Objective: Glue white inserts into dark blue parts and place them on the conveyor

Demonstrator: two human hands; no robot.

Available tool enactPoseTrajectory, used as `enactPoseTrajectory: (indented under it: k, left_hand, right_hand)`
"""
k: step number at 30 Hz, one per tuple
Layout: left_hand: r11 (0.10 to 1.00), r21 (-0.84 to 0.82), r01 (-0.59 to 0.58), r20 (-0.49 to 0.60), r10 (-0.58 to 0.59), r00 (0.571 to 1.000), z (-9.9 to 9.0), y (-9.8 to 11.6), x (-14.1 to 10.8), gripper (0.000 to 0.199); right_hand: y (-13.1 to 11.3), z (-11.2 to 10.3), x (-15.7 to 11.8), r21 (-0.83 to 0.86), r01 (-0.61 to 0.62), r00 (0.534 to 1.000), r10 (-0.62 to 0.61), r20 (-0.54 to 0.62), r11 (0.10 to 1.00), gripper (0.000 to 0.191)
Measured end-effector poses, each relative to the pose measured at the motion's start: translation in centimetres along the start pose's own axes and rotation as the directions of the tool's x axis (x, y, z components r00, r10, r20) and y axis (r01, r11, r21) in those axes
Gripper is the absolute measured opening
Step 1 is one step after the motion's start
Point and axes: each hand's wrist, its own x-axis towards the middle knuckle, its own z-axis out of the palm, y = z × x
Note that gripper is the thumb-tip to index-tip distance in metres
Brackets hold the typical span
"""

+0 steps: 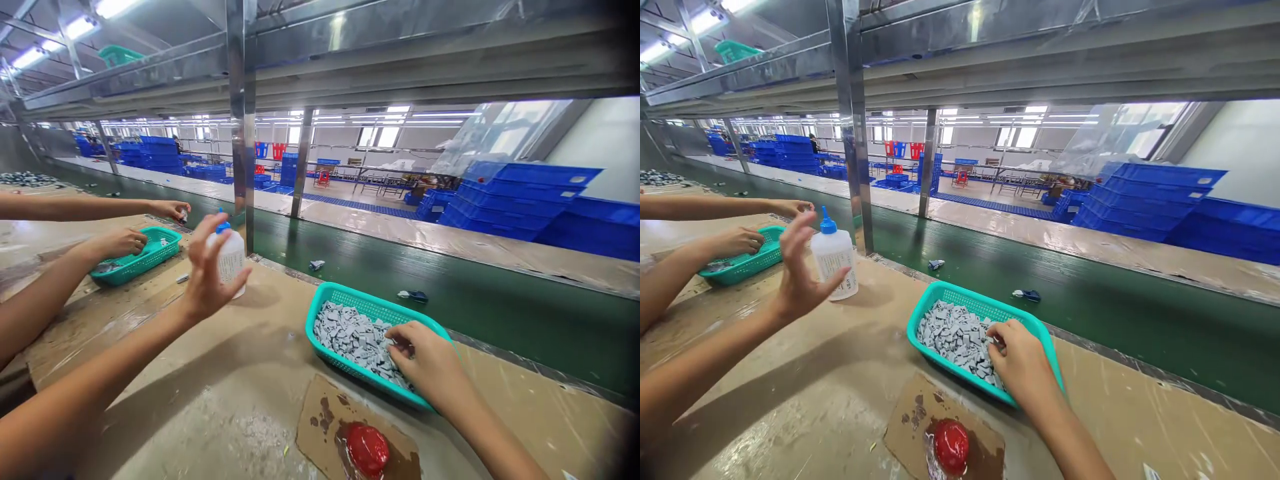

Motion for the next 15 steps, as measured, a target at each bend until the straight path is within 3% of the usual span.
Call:
enactPoseTrajectory:
  k: [1, 3, 5, 6, 7, 8, 10, 12, 15]
  left_hand:
    - [0.988, -0.018, 0.151, -0.025, -0.151, 0.988, -1.0, -1.1, -0.8, 0.092]
    - [0.874, -0.163, 0.458, 0.118, -0.443, 0.889, -1.5, -3.1, -2.0, 0.100]
    - [0.711, -0.270, 0.650, 0.330, -0.565, 0.756, -0.7, -4.3, -2.6, 0.088]
    - [0.677, -0.279, 0.681, 0.382, -0.573, 0.725, -0.2, -4.5, -2.7, 0.080]
    - [0.694, -0.254, 0.673, 0.393, -0.562, 0.728, 0.1, -4.4, -2.7, 0.074]
    - [0.752, -0.202, 0.627, 0.374, -0.533, 0.759, 0.3, -3.9, -2.6, 0.070]
    - [0.900, -0.070, 0.430, 0.328, -0.386, 0.862, -0.1, -2.4, -2.6, 0.066]
    - [0.983, 0.013, 0.183, 0.338, -0.176, 0.925, -1.2, -0.4, -2.8, 0.063]
    - [0.993, 0.006, -0.116, 0.372, 0.105, 0.922, -2.8, 2.7, -3.7, 0.064]
  right_hand:
    - [-0.1, -0.1, 0.0, 0.022, -0.005, 1.000, 0.005, -0.014, 1.000, 0.014]
    - [-0.5, -0.4, -0.1, 0.094, -0.034, 0.998, 0.037, -0.040, 0.995, 0.011]
    - [-0.9, -0.7, -0.4, 0.171, -0.079, 0.994, 0.091, -0.061, 0.982, 0.010]
    - [-1.0, -0.9, -0.5, 0.201, -0.104, 0.990, 0.121, -0.071, 0.974, 0.010]
    - [-1.1, -1.0, -0.7, 0.224, -0.130, 0.985, 0.151, -0.079, 0.966, 0.010]
    - [-1.1, -1.2, -0.8, 0.240, -0.156, 0.980, 0.181, -0.087, 0.958, 0.011]
    - [-0.9, -1.4, -1.1, 0.277, -0.210, 0.965, 0.245, -0.098, 0.938, 0.015]
    - [-0.4, -1.5, -1.3, 0.334, -0.258, 0.946, 0.307, -0.104, 0.907, 0.020]
    - [0.4, -1.6, -1.4, 0.434, -0.292, 0.924, 0.368, -0.100, 0.852, 0.025]
